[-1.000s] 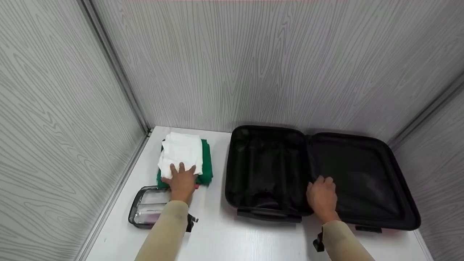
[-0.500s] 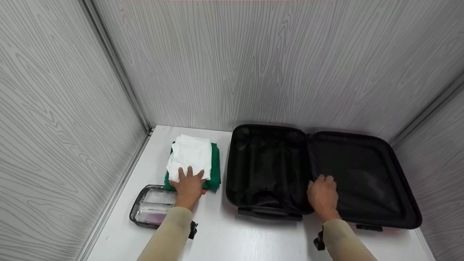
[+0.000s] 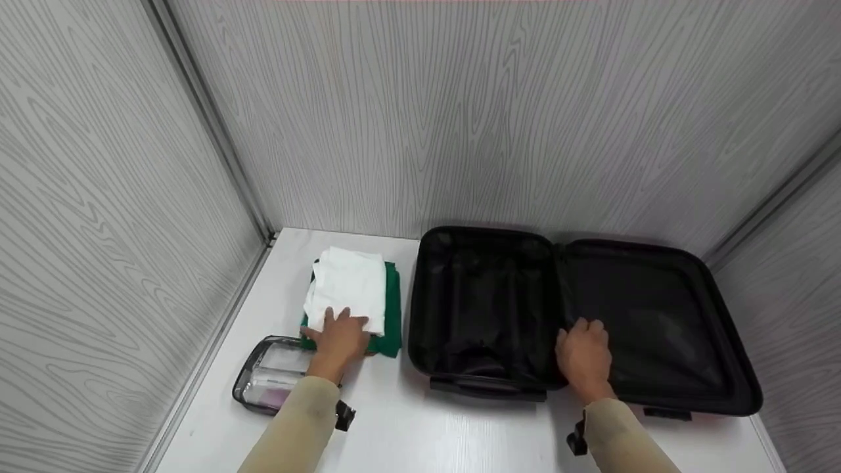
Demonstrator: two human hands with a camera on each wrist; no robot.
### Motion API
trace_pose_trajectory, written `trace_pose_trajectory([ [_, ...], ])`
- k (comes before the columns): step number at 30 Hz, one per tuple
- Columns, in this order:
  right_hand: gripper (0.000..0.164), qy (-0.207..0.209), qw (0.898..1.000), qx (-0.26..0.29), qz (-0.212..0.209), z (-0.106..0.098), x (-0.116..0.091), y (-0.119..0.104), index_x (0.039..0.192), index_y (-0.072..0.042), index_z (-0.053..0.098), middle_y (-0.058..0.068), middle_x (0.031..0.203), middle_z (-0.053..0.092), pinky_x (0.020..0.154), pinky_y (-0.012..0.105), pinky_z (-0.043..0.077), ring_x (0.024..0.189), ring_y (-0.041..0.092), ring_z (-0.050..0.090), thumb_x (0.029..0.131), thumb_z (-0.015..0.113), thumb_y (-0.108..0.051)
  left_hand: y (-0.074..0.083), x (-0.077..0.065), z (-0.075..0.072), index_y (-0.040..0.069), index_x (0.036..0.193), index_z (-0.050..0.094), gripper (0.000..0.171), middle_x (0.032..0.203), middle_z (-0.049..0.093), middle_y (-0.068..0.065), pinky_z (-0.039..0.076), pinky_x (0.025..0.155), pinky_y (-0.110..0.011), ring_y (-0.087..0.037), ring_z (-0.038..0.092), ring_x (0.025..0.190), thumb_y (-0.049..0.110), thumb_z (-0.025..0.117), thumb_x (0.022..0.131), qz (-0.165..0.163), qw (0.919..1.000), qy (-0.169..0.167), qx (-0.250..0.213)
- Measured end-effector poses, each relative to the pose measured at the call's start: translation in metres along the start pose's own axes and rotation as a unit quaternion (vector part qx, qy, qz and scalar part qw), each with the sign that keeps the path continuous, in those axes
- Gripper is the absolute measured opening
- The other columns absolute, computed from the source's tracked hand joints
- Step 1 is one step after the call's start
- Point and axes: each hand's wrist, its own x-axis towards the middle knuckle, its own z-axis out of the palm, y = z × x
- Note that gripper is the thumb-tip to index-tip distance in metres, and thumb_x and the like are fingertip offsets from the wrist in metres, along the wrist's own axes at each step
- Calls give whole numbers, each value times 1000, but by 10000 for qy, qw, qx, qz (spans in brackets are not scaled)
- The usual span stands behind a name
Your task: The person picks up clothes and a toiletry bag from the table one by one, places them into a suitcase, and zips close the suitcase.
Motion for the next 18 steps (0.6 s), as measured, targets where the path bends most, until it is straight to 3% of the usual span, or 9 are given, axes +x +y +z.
trace_pose_trajectory([
  [3, 38, -37, 10000, 75, 55, 1, -1, -1, 112, 19, 58, 35, 103, 53, 65, 64, 56, 92, 53, 59, 105, 61, -18, -13, 8, -14, 6, 125, 77, 32, 131, 71, -22, 41, 102, -79, -49, 58, 129, 11, 56, 102, -43, 9981, 528, -314],
  [5, 40, -74, 9998, 140, 152, 1, 0, -1, 114, 19, 58, 35, 105, 53, 68, 65, 56, 94, 52, 59, 105, 61, -20, -25, 15, -22, -1, 121, 76, 30, 122, 73, -26, 52, 93, -67, -50, 64, 115, 7, 54, 101, -121, 9934, 1026, -501],
  [7, 41, -126, 9995, 187, 233, 1, 0, -2, 115, 18, 58, 34, 106, 53, 70, 65, 55, 96, 52, 59, 105, 61, -21, -38, 23, -28, -6, 125, 71, 31, 122, 69, -31, 54, 91, -62, -52, 63, 111, 8, 55, 103, -297, 9880, 1330, -727],
  [9, 41, -146, 9993, 215, 269, 1, 1, -1, 115, 19, 59, 34, 106, 53, 71, 65, 55, 96, 52, 58, 105, 60, -21, -49, 29, -32, -13, 133, 62, 39, 127, 63, -38, 51, 97, -62, -56, 60, 115, 13, 56, 105, -505, 9859, 1272, -966],
  [11, 41, -167, 9992, 234, 289, 0, 2, -1, 114, 18, 59, 33, 106, 53, 71, 65, 55, 96, 51, 58, 106, 60, -22, -56, 34, -34, -17, 139, 54, 50, 131, 58, -42, 48, 102, -63, -58, 58, 120, 21, 57, 107, -758, 9849, 972, -1212],
  [15, 41, -259, 9989, 213, 323, -2, 2, 0, 114, 18, 59, 33, 106, 53, 73, 65, 55, 96, 51, 59, 105, 60, -22, -60, 40, -34, -21, 132, 56, 57, 128, 61, -42, 51, 100, -63, -56, 62, 119, 30, 60, 106, -1132, 9822, 421, -1440],
  [18, 43, -441, 9982, 171, 375, -7, 4, 0, 115, 18, 59, 35, 107, 54, 75, 65, 54, 96, 52, 60, 105, 61, -24, -58, 42, -34, -19, 127, 62, 52, 123, 67, -38, 54, 97, -60, -53, 66, 115, 28, 63, 104, -1325, 9794, 435, -1459],
])
